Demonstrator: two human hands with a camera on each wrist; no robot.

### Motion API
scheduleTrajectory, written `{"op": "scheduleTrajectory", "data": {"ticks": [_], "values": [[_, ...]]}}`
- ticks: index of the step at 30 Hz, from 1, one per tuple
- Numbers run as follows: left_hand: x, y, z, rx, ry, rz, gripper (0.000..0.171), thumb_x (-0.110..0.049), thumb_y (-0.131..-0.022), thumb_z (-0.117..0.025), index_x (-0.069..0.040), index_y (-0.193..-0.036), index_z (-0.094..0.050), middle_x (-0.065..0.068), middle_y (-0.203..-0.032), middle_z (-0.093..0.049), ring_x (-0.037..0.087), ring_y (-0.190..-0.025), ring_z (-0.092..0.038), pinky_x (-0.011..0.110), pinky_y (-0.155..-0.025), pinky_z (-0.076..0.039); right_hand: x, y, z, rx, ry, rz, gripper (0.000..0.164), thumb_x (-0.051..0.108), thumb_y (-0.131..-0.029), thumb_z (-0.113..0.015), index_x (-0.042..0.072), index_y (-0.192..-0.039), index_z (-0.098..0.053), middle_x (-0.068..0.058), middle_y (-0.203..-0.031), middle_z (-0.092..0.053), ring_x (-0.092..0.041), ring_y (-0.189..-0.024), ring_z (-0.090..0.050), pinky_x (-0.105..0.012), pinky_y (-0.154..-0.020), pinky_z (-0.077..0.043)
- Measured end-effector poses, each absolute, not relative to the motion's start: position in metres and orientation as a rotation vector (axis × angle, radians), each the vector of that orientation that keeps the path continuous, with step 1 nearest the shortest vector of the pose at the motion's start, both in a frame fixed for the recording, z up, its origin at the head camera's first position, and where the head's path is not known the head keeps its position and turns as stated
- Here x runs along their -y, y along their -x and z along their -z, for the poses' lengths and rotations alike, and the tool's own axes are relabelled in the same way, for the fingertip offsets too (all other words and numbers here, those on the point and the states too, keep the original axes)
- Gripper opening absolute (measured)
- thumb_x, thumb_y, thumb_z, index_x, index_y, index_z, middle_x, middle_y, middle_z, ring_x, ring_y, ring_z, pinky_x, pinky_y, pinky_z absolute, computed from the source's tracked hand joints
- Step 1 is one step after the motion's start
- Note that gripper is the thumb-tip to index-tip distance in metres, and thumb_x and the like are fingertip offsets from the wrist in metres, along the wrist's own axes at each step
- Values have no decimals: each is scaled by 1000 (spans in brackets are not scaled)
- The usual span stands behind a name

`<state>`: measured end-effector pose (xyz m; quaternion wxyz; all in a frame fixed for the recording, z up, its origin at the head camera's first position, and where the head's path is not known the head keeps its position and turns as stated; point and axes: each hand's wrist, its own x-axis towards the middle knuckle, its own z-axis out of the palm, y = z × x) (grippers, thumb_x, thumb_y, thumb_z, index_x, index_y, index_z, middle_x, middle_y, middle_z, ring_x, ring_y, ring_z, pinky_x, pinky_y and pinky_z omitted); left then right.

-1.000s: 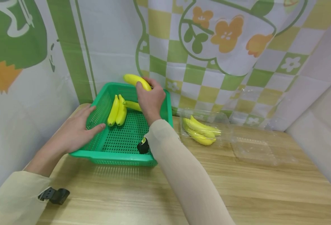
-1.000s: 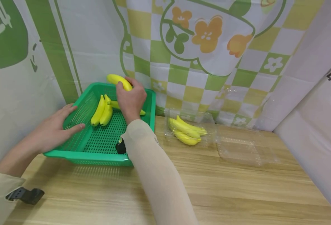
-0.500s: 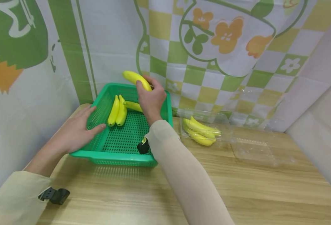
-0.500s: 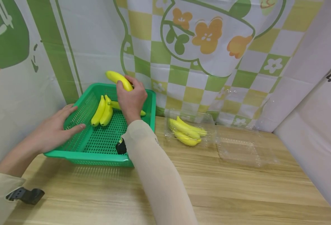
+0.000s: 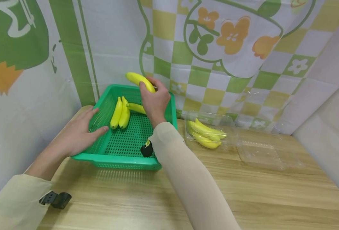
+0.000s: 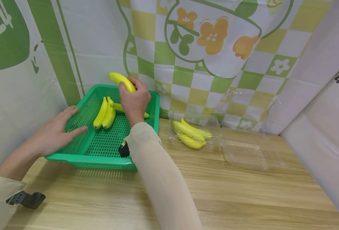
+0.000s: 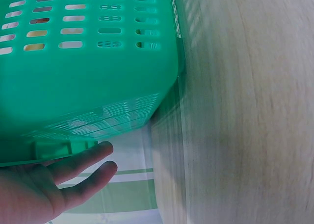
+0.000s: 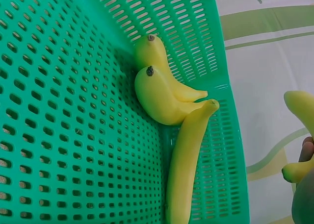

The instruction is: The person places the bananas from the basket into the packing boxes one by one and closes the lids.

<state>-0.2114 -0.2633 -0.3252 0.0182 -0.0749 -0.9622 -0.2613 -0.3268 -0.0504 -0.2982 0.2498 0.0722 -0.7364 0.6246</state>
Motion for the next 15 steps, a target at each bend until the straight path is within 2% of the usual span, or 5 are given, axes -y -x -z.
{"op": "scheduleTrajectory", "data": {"ticks": [15], "values": [[262, 209, 323, 2983, 237, 817, 88, -45, -110, -52, 6, -168, -9, 37, -173, -9, 61, -157, -16, 79, -121, -22, 50, 325, 297, 2007, -217, -1735, 32, 28, -97, -77, 20, -127, -78, 2, -119, -76, -10, -91, -69, -20, -72, -60]]}}
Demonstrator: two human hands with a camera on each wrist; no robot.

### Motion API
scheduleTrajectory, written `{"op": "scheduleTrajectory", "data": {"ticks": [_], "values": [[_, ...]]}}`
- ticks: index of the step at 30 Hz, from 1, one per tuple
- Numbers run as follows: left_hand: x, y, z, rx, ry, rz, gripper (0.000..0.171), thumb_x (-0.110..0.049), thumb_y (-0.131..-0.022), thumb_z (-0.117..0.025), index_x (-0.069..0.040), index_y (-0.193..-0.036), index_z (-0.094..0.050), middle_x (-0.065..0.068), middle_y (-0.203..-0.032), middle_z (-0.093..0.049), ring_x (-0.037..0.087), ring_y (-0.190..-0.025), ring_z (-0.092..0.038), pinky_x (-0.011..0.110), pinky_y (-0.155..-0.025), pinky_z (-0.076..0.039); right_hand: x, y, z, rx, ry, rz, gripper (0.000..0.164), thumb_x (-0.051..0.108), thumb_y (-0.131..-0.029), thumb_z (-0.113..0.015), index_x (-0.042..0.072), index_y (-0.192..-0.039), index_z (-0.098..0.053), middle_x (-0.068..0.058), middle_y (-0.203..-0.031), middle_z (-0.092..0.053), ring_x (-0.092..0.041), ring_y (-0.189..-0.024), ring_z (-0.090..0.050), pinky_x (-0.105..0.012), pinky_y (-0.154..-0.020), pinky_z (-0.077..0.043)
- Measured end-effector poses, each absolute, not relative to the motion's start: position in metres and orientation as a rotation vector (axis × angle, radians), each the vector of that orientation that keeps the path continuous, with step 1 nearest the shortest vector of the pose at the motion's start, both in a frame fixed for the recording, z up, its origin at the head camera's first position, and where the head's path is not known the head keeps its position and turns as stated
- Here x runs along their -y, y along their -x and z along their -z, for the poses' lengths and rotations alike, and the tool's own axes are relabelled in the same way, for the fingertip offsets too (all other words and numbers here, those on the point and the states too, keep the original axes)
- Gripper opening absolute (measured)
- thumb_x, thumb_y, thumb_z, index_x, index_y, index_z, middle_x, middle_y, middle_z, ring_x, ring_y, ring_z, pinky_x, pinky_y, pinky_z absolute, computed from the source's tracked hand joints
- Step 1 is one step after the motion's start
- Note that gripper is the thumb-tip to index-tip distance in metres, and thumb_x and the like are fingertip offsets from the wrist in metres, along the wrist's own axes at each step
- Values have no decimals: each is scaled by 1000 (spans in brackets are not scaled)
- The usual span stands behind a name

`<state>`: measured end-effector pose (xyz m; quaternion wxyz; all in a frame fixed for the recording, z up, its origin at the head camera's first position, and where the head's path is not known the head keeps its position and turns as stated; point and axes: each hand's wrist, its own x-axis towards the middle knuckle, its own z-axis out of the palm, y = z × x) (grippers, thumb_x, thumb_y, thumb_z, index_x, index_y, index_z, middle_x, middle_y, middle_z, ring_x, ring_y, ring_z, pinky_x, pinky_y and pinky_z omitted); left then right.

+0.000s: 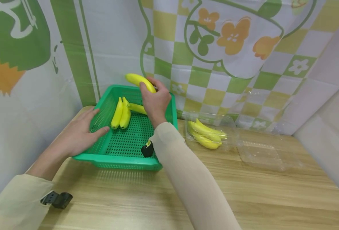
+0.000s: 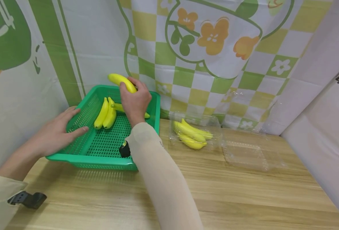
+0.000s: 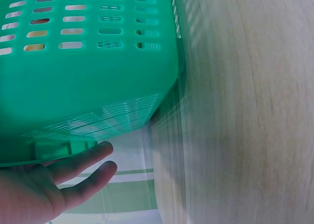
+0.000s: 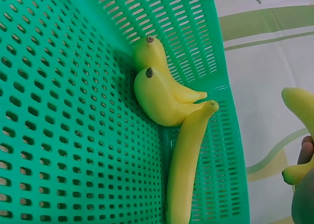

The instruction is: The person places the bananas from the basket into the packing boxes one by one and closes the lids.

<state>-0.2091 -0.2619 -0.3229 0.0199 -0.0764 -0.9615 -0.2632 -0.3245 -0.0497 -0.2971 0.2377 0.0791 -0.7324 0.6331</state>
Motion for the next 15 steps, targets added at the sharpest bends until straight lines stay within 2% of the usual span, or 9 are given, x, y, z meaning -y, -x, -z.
{"op": "scheduleTrajectory", "data": {"ticks": [15], "values": [[262, 209, 323, 2993, 239, 800, 89, -47, -110, -52, 5, -168, -9, 37, -173, -7, 61, -157, -15, 79, -122, -21, 50, 323, 296, 2023, -204, -1732, 30, 29, -96, -76, 21, -126, -79, 2, -118, -77, -11, -88, -69, -20, -71, -59]]}}
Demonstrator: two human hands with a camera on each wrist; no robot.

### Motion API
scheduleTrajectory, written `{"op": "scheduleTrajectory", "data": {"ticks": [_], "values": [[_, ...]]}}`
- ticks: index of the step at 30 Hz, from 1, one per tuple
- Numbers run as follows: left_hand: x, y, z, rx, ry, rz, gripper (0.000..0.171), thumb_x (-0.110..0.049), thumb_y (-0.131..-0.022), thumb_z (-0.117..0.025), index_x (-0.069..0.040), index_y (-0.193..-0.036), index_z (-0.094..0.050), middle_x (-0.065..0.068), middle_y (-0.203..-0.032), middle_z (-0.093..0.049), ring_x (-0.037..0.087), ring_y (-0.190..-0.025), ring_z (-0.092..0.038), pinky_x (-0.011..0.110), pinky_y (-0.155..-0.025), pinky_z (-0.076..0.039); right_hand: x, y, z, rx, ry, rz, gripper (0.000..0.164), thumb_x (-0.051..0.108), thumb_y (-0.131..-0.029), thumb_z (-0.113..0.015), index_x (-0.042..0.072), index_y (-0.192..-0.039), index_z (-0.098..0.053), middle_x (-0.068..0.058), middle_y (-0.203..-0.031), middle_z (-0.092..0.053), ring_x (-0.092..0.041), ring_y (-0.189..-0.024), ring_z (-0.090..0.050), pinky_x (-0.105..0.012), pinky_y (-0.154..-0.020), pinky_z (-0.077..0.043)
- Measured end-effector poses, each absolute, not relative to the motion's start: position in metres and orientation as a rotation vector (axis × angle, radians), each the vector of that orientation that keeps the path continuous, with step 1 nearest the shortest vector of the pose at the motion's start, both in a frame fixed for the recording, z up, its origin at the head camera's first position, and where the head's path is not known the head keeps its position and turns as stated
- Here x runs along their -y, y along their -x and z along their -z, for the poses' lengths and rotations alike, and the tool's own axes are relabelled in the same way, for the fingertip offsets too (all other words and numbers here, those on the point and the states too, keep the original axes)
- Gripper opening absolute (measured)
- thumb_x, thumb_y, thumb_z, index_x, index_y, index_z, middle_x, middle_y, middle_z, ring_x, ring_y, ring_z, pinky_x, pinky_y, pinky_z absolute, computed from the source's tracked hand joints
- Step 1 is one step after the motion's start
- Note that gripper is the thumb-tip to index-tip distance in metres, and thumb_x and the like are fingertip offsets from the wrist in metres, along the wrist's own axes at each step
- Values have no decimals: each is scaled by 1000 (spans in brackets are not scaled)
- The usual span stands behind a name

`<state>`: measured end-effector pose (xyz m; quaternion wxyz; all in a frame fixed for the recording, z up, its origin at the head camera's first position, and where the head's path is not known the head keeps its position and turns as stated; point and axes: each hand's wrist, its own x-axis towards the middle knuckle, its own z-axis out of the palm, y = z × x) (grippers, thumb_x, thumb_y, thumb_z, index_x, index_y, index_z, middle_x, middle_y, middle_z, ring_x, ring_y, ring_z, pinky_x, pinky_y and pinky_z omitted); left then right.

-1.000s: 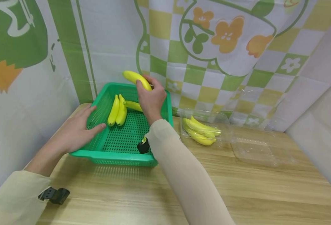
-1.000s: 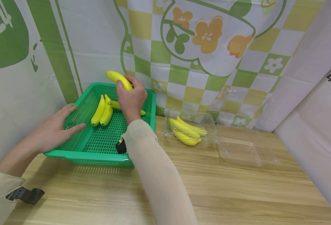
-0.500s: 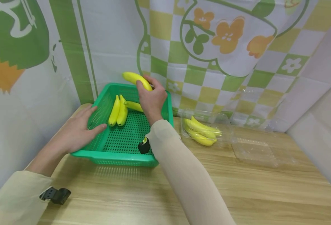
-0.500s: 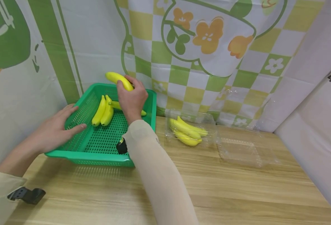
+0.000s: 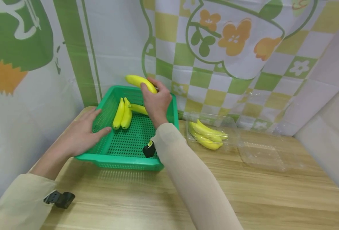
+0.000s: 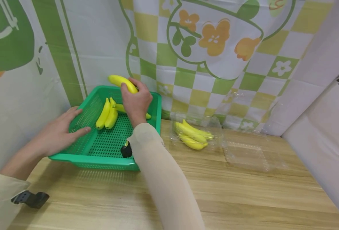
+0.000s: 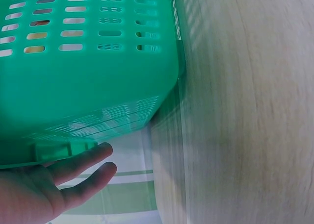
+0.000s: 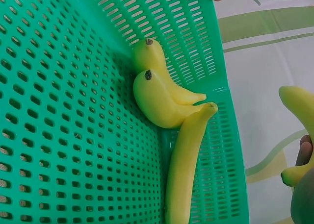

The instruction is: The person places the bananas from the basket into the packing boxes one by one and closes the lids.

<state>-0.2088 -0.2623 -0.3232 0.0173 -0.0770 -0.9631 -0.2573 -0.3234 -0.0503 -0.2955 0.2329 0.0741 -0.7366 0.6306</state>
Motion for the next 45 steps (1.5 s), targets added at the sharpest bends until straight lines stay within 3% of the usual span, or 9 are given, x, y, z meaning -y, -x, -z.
{"op": "scheduleTrajectory", "data": {"ticks": [23, 34, 45], "values": [[261, 210, 323, 2992, 240, 813, 91, -48, -109, -52, 6, -168, -8, 36, -173, -7, 61, -157, -16, 79, -122, -22, 51, 323, 280, 2042, -104, -1779, 26, 28, -95, -78, 22, -120, -81, 3, -112, -75, -9, -77, -63, -19, -64, -54], [260, 210, 323, 2997, 238, 816, 91, -48, -109, -52, 6, -168, -8, 36, -173, -6, 61, -157, -15, 79, -122, -21, 43, 318, 264, 2047, -98, -1882, 28, 25, -95, -79, 18, -122, -81, 4, -122, -74, -10, -99, -68, -22, -81, -58], [261, 211, 324, 2996, 243, 791, 91, -48, -109, -52, 7, -167, -9, 37, -173, -8, 62, -156, -16, 79, -121, -22, 25, 313, 245, 2082, -94, -1873, 27, 24, -94, -80, 19, -120, -81, 5, -119, -77, -9, -100, -70, -23, -84, -59]]}}
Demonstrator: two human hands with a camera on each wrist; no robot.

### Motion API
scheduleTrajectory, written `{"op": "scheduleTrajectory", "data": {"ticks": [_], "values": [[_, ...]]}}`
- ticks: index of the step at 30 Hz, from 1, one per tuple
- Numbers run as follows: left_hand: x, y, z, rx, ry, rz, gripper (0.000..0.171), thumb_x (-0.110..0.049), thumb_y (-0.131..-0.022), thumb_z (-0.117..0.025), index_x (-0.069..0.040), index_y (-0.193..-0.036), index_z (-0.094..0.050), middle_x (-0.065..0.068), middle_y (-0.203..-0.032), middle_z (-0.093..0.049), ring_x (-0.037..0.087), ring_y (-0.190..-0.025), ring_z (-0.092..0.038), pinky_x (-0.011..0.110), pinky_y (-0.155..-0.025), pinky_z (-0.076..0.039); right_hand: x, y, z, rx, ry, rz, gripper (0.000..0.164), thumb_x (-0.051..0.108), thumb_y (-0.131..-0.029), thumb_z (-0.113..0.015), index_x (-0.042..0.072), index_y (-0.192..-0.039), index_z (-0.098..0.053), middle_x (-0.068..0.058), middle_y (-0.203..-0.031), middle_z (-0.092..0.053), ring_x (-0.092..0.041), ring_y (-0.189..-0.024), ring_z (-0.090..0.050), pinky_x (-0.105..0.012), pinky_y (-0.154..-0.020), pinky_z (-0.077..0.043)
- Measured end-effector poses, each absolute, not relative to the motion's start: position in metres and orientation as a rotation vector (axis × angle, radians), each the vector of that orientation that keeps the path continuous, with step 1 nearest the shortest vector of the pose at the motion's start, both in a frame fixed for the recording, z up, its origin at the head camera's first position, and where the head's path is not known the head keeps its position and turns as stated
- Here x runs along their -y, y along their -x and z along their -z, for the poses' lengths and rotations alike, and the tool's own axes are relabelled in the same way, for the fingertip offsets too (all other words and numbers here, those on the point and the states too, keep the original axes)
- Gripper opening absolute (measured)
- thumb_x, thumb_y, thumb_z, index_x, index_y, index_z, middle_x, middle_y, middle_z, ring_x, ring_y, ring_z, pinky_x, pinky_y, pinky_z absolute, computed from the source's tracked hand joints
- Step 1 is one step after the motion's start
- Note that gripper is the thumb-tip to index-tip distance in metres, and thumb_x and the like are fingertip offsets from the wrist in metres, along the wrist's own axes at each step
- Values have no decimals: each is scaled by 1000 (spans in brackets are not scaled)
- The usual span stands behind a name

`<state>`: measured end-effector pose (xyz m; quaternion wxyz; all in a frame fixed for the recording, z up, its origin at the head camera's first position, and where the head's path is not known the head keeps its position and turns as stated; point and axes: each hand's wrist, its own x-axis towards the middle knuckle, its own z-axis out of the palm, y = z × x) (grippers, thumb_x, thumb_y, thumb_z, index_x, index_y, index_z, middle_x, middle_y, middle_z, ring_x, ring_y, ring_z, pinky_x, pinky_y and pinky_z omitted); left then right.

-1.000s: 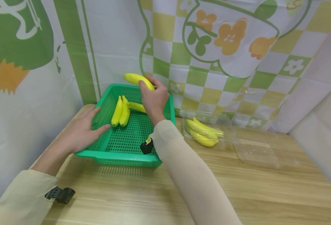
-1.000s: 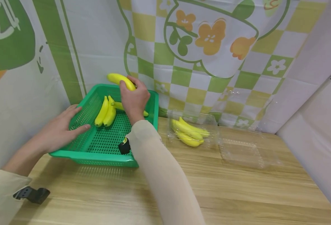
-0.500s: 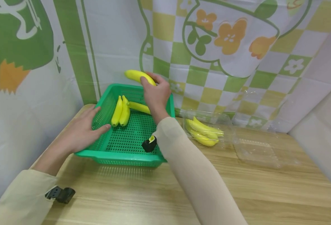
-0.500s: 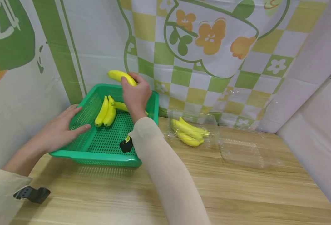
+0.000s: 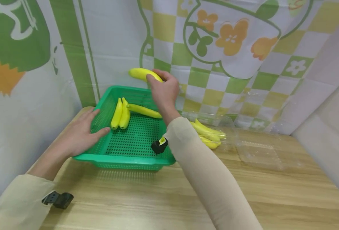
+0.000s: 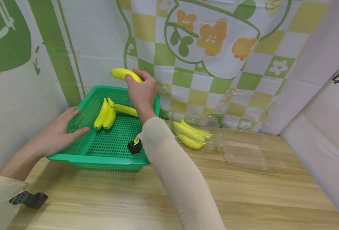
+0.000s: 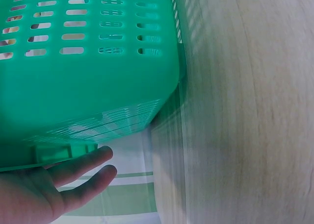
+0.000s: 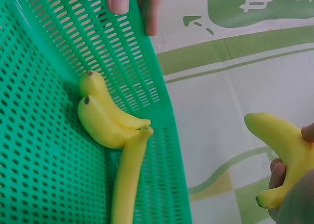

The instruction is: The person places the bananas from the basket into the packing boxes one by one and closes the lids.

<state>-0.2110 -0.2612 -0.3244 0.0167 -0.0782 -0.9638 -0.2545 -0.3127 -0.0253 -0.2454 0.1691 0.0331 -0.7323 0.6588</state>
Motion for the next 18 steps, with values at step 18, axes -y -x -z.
{"op": "scheduleTrajectory", "data": {"ticks": [18], "values": [[271, 207, 325, 2990, 215, 780, 91, -48, -109, -52, 7, -168, -7, 38, -172, -8, 63, -156, -16, 80, -120, -22, -16, 307, 240, 2177, -112, -1798, 27, 21, -93, -82, 15, -119, -82, -3, -120, -79, -13, -99, -69, -25, -83, -57]]}}
